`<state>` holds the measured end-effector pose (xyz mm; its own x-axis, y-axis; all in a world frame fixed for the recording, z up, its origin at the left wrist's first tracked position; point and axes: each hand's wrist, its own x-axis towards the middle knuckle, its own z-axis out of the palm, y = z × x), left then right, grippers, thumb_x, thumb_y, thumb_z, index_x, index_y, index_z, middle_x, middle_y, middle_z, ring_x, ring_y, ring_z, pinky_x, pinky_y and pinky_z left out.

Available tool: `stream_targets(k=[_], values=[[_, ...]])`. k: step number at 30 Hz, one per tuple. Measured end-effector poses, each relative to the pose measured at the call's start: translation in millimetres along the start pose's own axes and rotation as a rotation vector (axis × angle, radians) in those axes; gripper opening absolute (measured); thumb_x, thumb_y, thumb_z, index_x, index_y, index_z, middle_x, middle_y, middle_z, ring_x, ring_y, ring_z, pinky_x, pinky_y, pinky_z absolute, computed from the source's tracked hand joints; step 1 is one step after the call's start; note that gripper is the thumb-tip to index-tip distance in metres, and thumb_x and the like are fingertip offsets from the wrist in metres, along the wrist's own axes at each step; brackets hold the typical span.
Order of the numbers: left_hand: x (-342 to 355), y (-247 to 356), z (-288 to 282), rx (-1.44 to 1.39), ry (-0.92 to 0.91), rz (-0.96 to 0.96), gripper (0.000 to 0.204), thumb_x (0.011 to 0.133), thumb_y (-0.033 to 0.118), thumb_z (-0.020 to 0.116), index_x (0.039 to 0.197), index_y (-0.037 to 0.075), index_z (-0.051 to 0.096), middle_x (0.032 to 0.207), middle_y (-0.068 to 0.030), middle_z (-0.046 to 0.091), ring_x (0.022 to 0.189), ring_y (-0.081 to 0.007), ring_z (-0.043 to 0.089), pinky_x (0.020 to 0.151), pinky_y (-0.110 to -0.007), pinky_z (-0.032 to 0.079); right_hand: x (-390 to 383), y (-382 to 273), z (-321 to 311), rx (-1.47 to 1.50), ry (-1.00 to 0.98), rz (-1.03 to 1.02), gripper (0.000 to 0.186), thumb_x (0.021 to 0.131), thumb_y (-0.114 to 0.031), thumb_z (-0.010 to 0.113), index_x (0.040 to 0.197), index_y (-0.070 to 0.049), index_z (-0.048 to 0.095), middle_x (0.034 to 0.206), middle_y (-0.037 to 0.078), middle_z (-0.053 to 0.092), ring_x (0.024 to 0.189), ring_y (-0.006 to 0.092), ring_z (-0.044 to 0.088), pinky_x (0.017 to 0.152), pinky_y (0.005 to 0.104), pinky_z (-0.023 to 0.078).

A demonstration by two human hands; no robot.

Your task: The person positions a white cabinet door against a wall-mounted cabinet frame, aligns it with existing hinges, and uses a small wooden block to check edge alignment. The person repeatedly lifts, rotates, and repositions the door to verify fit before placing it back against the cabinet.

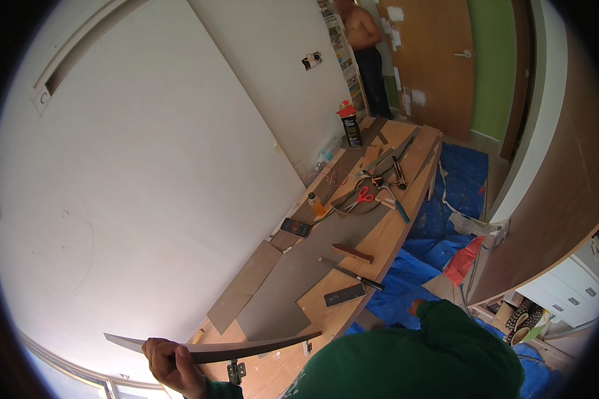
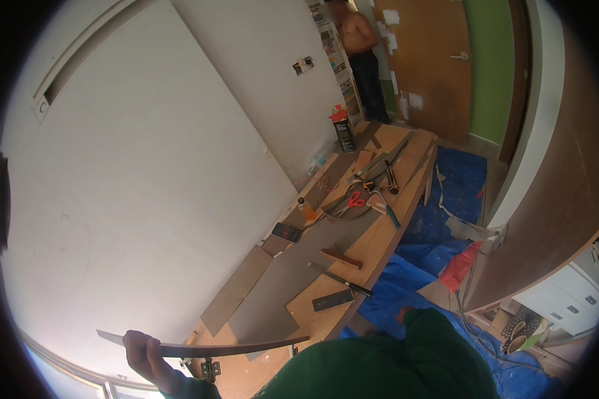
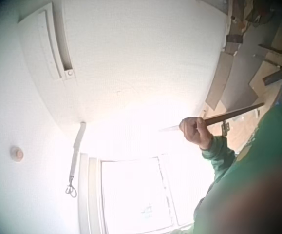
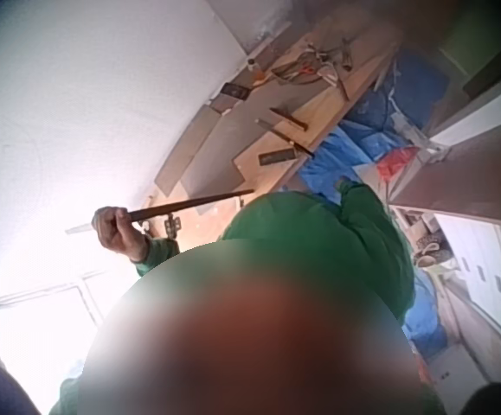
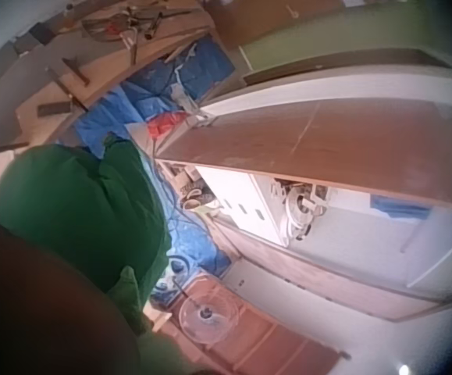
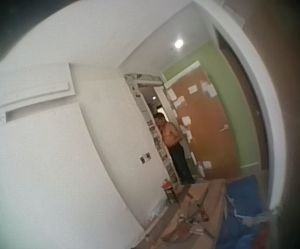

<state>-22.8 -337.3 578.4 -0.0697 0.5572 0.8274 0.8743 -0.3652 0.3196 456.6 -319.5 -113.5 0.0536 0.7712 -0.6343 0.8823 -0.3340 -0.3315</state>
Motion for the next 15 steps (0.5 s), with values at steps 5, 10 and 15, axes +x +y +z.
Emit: stream_targets(k=[5,10,15], values=[[0,-2,3,0.026,0.012,0.018,0.034,0.092,0.025,0.06,0.072,0.004,0.042,0.074,-0.0062,0.038,0.077,-0.023,0.041,0.072,-0.04,0.033,-4,1,-2,0.015,0.01,0.015,0.067,0.095,-0.061,0.063,0.128,-0.004,0.074,0.133,0.022,0.071,0.126,0.0408,0.066,0.11,0.0513,0.05],[0,-7,5,0.081,0.037,0.043,0.043,0.097,0.037,0.065,0.07,0.008,0.047,0.069,-0.0066,0.044,0.075,-0.0246,0.043,0.073,-0.041,0.035,-11,-1,-8,-0.044,-0.041,0.044,0.066,0.094,-0.06,0.064,0.128,-0.004,0.074,0.133,0.022,0.071,0.126,0.0404,0.066,0.11,0.051,0.05],[1,-12,6,0.117,0.014,0.113,0.043,0.097,0.038,0.065,0.072,0.008,0.048,0.069,-0.0065,0.044,0.074,-0.0248,0.043,0.073,-0.041,0.035,-12,-2,-10,-0.05,-0.05,0.026,0.068,0.094,-0.06,0.064,0.131,-0.004,0.072,0.134,0.021,0.071,0.127,0.0397,0.065,0.11,0.0491,0.051]])
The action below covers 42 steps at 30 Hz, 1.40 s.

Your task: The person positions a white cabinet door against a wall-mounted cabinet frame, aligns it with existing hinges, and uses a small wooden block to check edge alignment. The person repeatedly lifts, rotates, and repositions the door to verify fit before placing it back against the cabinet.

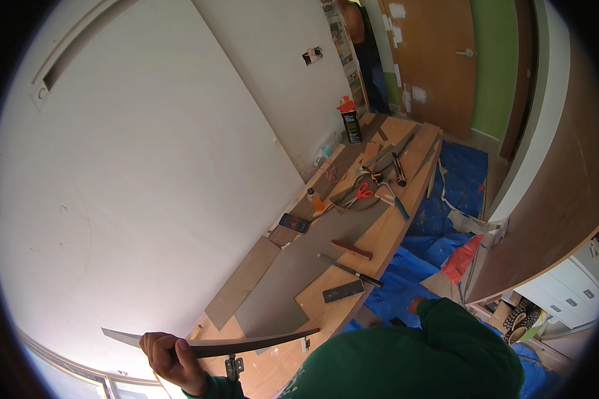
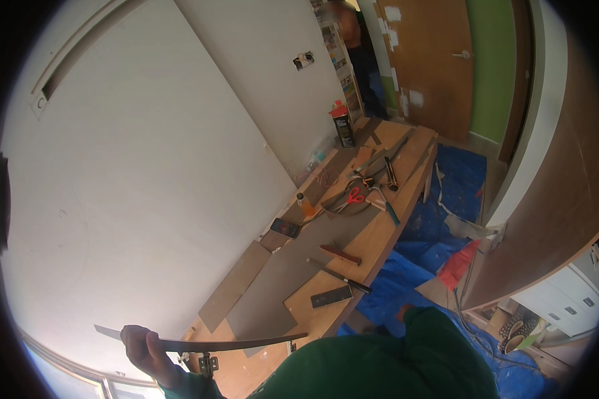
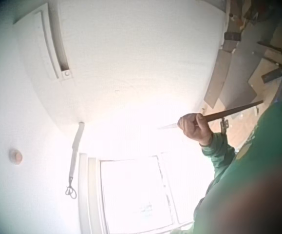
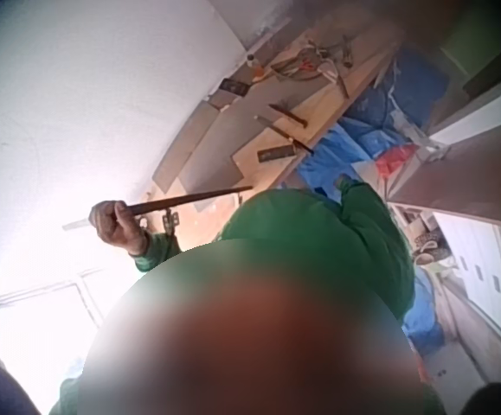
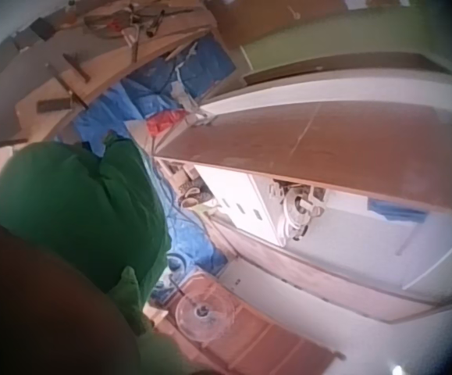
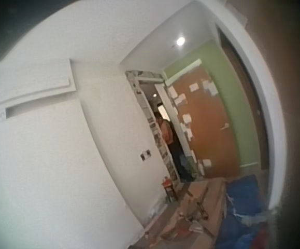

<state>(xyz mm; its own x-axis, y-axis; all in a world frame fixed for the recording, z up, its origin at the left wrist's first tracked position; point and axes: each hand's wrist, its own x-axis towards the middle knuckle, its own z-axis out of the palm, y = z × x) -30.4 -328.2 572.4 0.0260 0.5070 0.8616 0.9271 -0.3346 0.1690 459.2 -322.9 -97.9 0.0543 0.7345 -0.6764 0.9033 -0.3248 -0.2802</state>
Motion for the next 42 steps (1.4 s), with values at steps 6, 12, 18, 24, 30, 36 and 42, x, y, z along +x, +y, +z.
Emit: stream_targets(k=[6,12,18,24,30,36,42], values=[[0,-5,1,0.038,0.003,0.05,0.04,0.097,0.037,0.064,0.073,0.008,0.048,0.071,-0.0073,0.044,0.074,-0.0252,0.043,0.073,-0.042,0.035,4,1,4,0.045,0.057,-0.012,0.066,0.094,-0.06,0.064,0.129,-0.004,0.073,0.132,0.022,0.072,0.125,0.0397,0.066,0.109,0.0484,0.051],[-3,-4,7,0.082,0.063,0.07,0.042,0.104,0.036,0.053,0.072,0.009,0.048,0.069,-0.0069,0.045,0.073,-0.0246,0.045,0.074,-0.042,0.037,4,5,7,0.017,0.053,-0.02,0.062,0.094,-0.059,0.064,0.121,-0.005,0.076,0.127,0.022,0.073,0.12,0.0404,0.068,0.105,0.0504,0.053],[-4,-2,11,0.021,0.136,0.041,0.047,0.109,0.034,0.042,0.07,0.009,0.048,0.066,-0.007,0.045,0.071,-0.0236,0.047,0.074,-0.042,0.038,8,5,8,0.04,0.09,-0.039,0.06,0.095,-0.06,0.063,0.113,-0.005,0.079,0.118,0.021,0.076,0.115,0.0401,0.07,0.103,0.0507,0.054],[-3,0,12,0.029,0.144,-0.003,0.047,0.11,0.034,0.041,0.072,0.009,0.051,0.067,-0.007,0.044,0.071,-0.0235,0.046,0.075,-0.042,0.038,-10,-6,-6,0.188,-0.055,0.114,0.069,0.097,-0.068,0.059,0.085,-0.003,0.081,0.085,0.017,0.078,0.088,0.0375,0.076,0.088,0.0507,0.059],[7,2,14,0.007,0.102,0.104,0.045,0.107,0.038,0.049,0.075,0.007,0.057,0.07,-0.0089,0.053,0.072,-0.0244,0.052,0.074,-0.041,0.041,-17,-8,-16,0.081,-0.051,0.023,0.067,0.098,-0.065,0.061,0.084,-0.002,0.081,0.083,0.015,0.079,0.079,0.0318,0.078,0.082,0.0487,0.062],[9,-7,14,-0.035,0.125,0.151,0.031,0.091,0.033,0.075,0.076,0.007,0.066,0.067,-0.0049,0.06,0.064,-0.0214,0.053,0.071,-0.038,0.039,18,8,-16,-0.969,-0.356,-0.58,0.059,0.083,-0.045,0.082,0.135,-0.02,0.074,0.142,0.016,0.065,0.131,0.0368,0.062,0.109,0.0495,0.053],[10,-9,11,0.06,0.085,0.203,0.035,0.069,0.03,0.089,0.088,0.008,0.069,0.082,-0.0071,0.067,0.078,-0.0255,0.062,0.08,-0.042,0.045,20,14,-20,-0.499,-0.31,-0.377,0.062,0.082,-0.042,0.083,0.139,-0.023,0.071,0.142,0.015,0.064,0.131,0.0355,0.061,0.108,0.0482,0.053]])
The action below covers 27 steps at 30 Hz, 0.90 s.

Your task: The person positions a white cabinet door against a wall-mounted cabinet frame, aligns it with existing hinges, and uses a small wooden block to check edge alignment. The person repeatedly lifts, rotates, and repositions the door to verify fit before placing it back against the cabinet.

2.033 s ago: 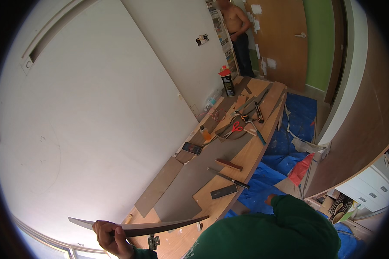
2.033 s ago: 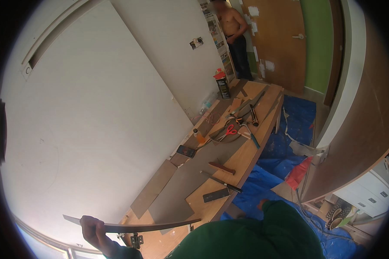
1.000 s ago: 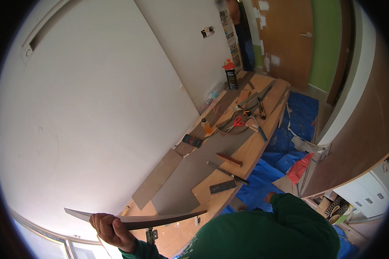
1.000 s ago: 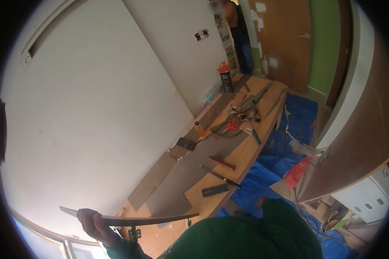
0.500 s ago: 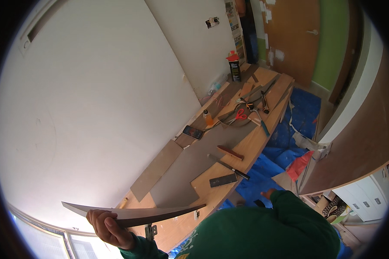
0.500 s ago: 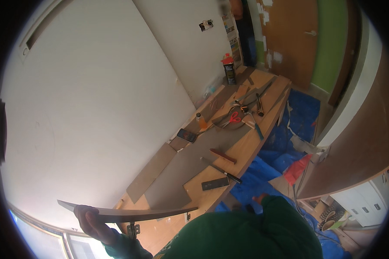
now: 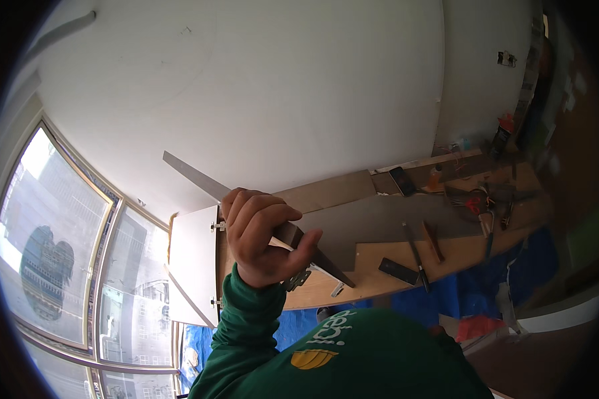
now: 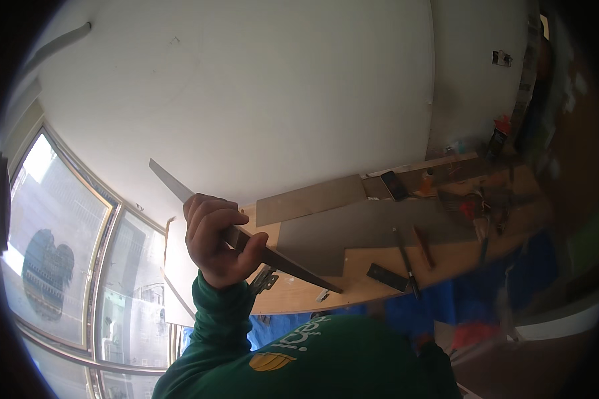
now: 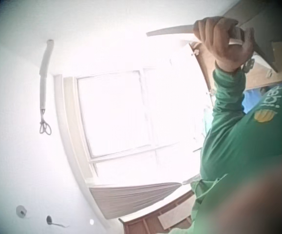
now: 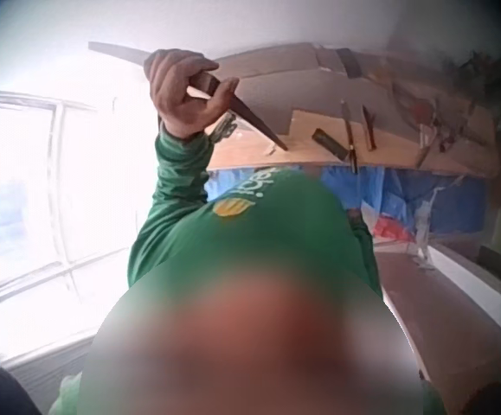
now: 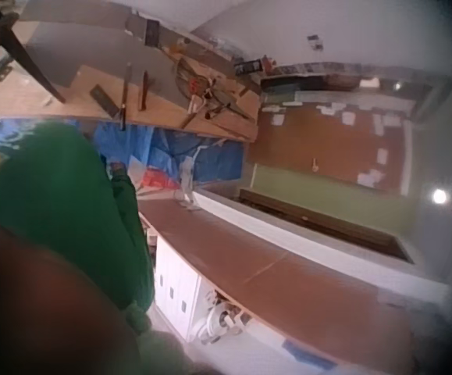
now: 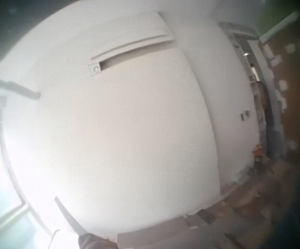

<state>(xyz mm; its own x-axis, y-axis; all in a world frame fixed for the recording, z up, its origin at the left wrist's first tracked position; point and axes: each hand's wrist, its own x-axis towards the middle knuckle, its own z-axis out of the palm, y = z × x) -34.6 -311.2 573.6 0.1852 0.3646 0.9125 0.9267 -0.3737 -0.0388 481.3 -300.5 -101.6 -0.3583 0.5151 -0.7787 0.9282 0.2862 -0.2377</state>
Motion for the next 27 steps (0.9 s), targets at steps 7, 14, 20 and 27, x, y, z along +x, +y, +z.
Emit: stream_targets(k=[7,14,20,27], values=[[-11,3,6,0.008,0.03,-0.087,0.042,0.071,0.033,0.088,0.095,0.006,0.067,0.096,-0.014,0.068,0.103,-0.0365,0.066,0.102,-0.052,0.046,-4,-1,-17,0.008,0.032,-0.017,0.059,0.085,-0.041,0.08,0.141,-0.022,0.069,0.139,0.015,0.065,0.127,0.0352,0.062,0.106,0.0478,0.053],[-9,4,8,0.012,0.04,-0.093,0.041,0.075,0.036,0.086,0.092,0.006,0.066,0.092,-0.0141,0.065,0.099,-0.0356,0.065,0.099,-0.052,0.046,2,-8,-20,0.006,0.045,-0.033,0.057,0.089,-0.04,0.078,0.142,-0.022,0.068,0.136,0.015,0.066,0.123,0.0348,0.064,0.104,0.0474,0.054],[-9,4,9,-0.001,0.065,-0.107,0.034,0.071,0.032,0.085,0.089,0.008,0.068,0.091,-0.013,0.066,0.098,-0.0355,0.065,0.095,-0.052,0.047,2,-14,-20,0.015,0.059,-0.055,0.055,0.092,-0.039,0.075,0.143,-0.021,0.066,0.133,0.015,0.067,0.12,0.0345,0.065,0.102,0.0471,0.054],[-10,3,9,-0.01,0.075,-0.116,0.032,0.075,0.033,0.081,0.088,0.007,0.068,0.09,-0.0137,0.067,0.095,-0.0357,0.064,0.097,-0.053,0.045,3,-24,-23,0.04,0.078,-0.074,0.053,0.095,-0.038,0.072,0.145,-0.02,0.065,0.129,0.015,0.068,0.116,0.0341,0.066,0.1,0.0467,0.054]])
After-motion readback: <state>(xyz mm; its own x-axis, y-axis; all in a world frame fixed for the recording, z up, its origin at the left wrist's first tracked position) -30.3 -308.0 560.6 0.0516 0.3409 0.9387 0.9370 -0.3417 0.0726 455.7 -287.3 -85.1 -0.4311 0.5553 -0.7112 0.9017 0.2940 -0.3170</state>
